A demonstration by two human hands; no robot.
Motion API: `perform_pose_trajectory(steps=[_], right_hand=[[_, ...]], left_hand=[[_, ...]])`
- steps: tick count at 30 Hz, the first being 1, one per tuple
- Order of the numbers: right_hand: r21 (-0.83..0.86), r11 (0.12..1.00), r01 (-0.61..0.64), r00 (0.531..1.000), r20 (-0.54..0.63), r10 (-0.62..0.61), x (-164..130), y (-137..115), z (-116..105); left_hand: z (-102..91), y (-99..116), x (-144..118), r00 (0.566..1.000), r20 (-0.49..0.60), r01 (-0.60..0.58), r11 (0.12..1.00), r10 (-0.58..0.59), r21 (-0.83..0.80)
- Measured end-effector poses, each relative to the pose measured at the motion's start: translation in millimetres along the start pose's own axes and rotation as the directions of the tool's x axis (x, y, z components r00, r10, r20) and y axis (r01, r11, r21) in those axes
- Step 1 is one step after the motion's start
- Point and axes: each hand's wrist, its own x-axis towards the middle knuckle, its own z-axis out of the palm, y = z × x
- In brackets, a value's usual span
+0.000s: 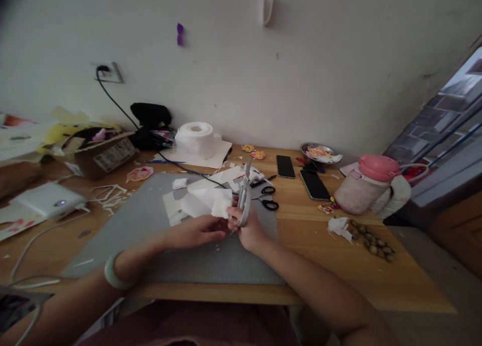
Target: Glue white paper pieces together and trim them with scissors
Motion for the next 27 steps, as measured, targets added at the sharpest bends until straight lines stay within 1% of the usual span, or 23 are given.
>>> perform_pose_trajectory(steps=[2,3,5,6,7,9,12,14,15,18,20,22,24,25,27], right_hand=[[0.018,0.998,0.062,0.997,-0.05,-0.061,-0.1,-4.9,1.8],[0.021,0.996,0.089,0.993,-0.073,-0.088,0.3,-5.8,2.2],[0.018,0.991,0.134,0.985,-0.114,-0.132,1.2,-4.7,2.3],[0.018,0.989,0.144,0.982,-0.128,-0.141,1.4,-3.3,2.3],[0.023,0.99,0.142,0.981,-0.135,-0.137,1.4,-1.8,2.6],[0.061,0.993,0.105,0.986,-0.135,-0.096,0.0,0.2,4.1],[0.154,0.988,0.017,0.994,-0.112,0.001,-4.5,-0.6,7.8],[0.203,0.978,-0.043,0.994,-0.087,0.061,-7.8,-2.6,9.9],[0.224,0.972,-0.071,0.993,-0.075,0.09,-9.2,-3.6,10.6],[0.285,0.949,-0.135,0.984,-0.072,0.162,-11.5,-6.3,12.2],[0.318,0.935,-0.155,0.977,-0.093,0.194,-11.3,-8.3,12.9],[0.337,0.928,-0.158,0.971,-0.118,0.209,-9.7,-10.9,13.1],[0.338,0.93,-0.14,0.971,-0.134,0.196,-7.4,-13.7,12.5],[0.332,0.935,-0.126,0.974,-0.137,0.18,-6.2,-14.9,11.9],[0.314,0.944,-0.102,0.979,-0.137,0.151,-3.7,-16.9,10.3]], left_hand=[[-1.0,-5.9,1.3,0.985,-0.167,0.02,0.998,-0.029,-0.055],[-0.8,-8.5,2.3,0.974,-0.221,0.017,0.993,-0.043,-0.118],[0.9,-11.9,5.0,0.952,-0.3,-0.03,0.965,-0.052,-0.261],[2.1,-12.4,6.6,0.948,-0.316,-0.062,0.94,-0.051,-0.336],[3.4,-12.0,8.2,0.95,-0.31,-0.087,0.907,-0.05,-0.412],[6.1,-9.5,11.1,0.962,-0.266,-0.107,0.814,-0.061,-0.571],[7.9,-5.0,14.1,0.968,-0.219,-0.095,0.624,-0.125,-0.776],[6.7,-2.8,14.7,0.963,-0.208,-0.095,0.505,-0.171,-0.858],[5.6,-1.9,14.7,0.957,-0.212,-0.1,0.459,-0.198,-0.883],[2.7,0.7,13.6,0.923,-0.246,-0.125,0.373,-0.297,-0.919],[2.6,2.0,12.6,0.901,-0.253,-0.122,0.353,-0.353,-0.928],[4.1,2.6,11.6,0.907,-0.214,-0.072,0.367,-0.364,-0.928],[6.0,2.9,10.6,0.927,-0.177,-0.023,0.422,-0.332,-0.906],[6.7,3.1,10.2,0.936,-0.175,-0.016,0.458,-0.306,-0.889],[7.2,4.2,9.3,0.949,-0.208,-0.054,0.531,-0.235,-0.846]])
